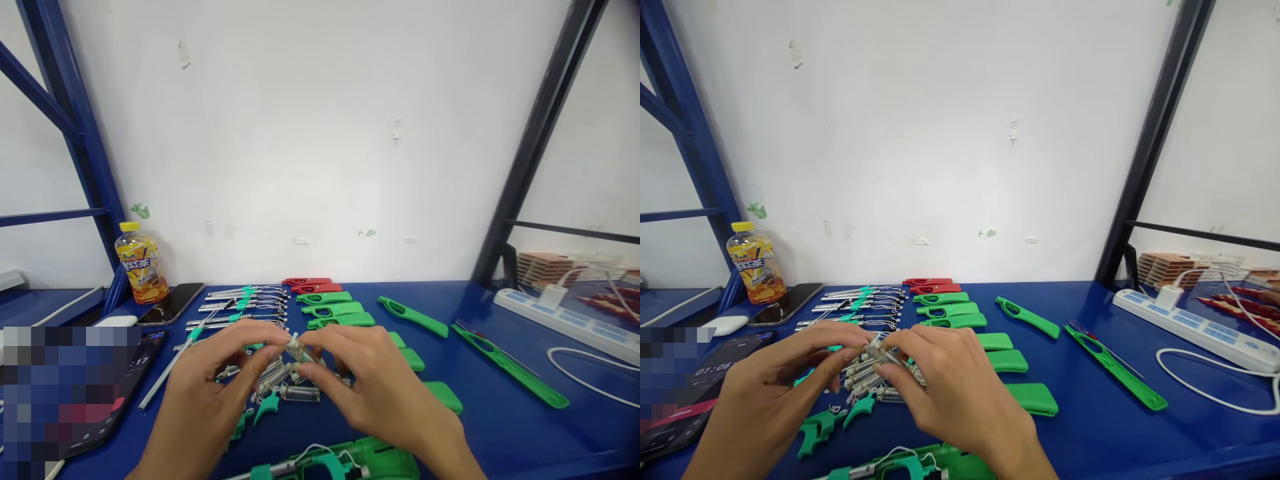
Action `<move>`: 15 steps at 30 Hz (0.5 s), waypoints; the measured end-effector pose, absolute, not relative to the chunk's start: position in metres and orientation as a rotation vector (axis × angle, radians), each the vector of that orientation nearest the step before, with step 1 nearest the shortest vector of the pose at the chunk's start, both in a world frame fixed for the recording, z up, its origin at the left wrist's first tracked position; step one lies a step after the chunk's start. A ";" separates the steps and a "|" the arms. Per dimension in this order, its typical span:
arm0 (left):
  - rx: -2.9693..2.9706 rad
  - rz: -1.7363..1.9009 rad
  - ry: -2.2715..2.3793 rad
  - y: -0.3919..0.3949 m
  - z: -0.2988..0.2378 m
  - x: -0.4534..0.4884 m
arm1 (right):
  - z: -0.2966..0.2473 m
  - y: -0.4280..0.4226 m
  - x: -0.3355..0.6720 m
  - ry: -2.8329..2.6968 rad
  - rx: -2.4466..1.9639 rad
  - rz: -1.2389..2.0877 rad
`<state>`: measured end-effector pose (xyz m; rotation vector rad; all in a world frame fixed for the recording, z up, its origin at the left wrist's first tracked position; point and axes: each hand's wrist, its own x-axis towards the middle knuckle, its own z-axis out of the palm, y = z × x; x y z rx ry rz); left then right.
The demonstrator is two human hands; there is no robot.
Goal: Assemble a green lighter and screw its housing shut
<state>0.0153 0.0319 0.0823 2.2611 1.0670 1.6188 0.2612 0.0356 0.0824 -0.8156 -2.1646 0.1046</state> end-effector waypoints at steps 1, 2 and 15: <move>2.248 1.611 1.072 0.032 0.082 0.015 | 0.083 0.036 0.261 -2.166 -0.799 0.100; 2.236 1.607 1.077 0.032 0.081 0.015 | 0.083 0.036 0.261 -2.167 -0.784 0.095; 2.158 1.761 1.089 0.029 0.068 0.022 | 0.083 0.034 0.254 -2.123 -0.674 0.041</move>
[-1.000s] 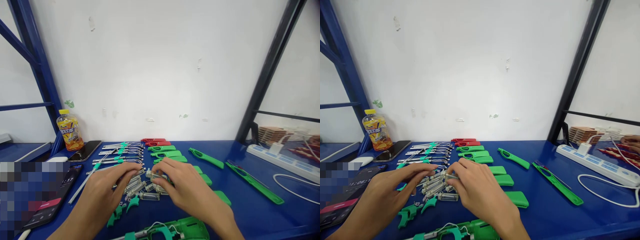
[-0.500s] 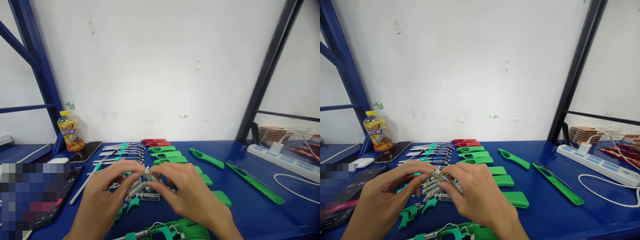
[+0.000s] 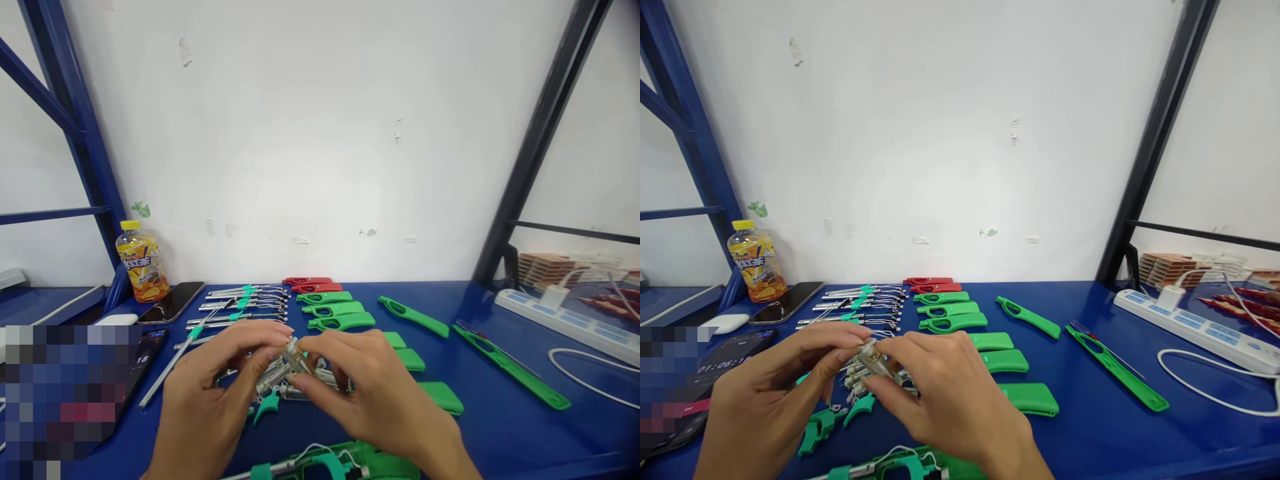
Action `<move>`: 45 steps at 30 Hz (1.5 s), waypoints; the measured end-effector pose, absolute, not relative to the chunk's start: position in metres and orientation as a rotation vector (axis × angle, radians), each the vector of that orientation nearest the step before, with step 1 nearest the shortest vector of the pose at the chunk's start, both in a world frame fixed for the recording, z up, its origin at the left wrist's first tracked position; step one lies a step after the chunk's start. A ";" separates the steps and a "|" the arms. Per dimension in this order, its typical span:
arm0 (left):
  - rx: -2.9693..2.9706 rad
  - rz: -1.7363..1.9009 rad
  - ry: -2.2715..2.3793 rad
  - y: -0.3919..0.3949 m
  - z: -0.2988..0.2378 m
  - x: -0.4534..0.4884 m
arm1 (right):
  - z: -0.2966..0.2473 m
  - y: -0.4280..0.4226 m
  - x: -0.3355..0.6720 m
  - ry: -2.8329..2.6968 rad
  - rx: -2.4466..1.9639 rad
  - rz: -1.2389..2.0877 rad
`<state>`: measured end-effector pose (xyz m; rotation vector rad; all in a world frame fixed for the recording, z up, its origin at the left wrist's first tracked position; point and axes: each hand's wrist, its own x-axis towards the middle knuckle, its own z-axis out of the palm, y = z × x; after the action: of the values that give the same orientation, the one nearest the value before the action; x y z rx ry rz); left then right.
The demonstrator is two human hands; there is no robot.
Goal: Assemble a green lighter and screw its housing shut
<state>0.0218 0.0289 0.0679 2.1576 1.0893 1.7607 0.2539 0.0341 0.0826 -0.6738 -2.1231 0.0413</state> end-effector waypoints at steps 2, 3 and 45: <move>2.167 1.806 1.088 0.027 0.066 0.024 | 0.083 0.035 0.253 -2.106 -0.654 0.056; 2.173 1.819 1.089 0.026 0.065 0.025 | 0.083 0.035 0.252 -2.101 -0.646 0.062; 2.915 0.844 1.056 0.017 0.045 0.030 | 0.103 0.028 0.291 -2.177 -1.001 0.059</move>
<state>0.0299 0.0171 0.0447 2.9148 1.0564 0.8445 0.2913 0.0279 0.1029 -1.0014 -2.1768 0.0592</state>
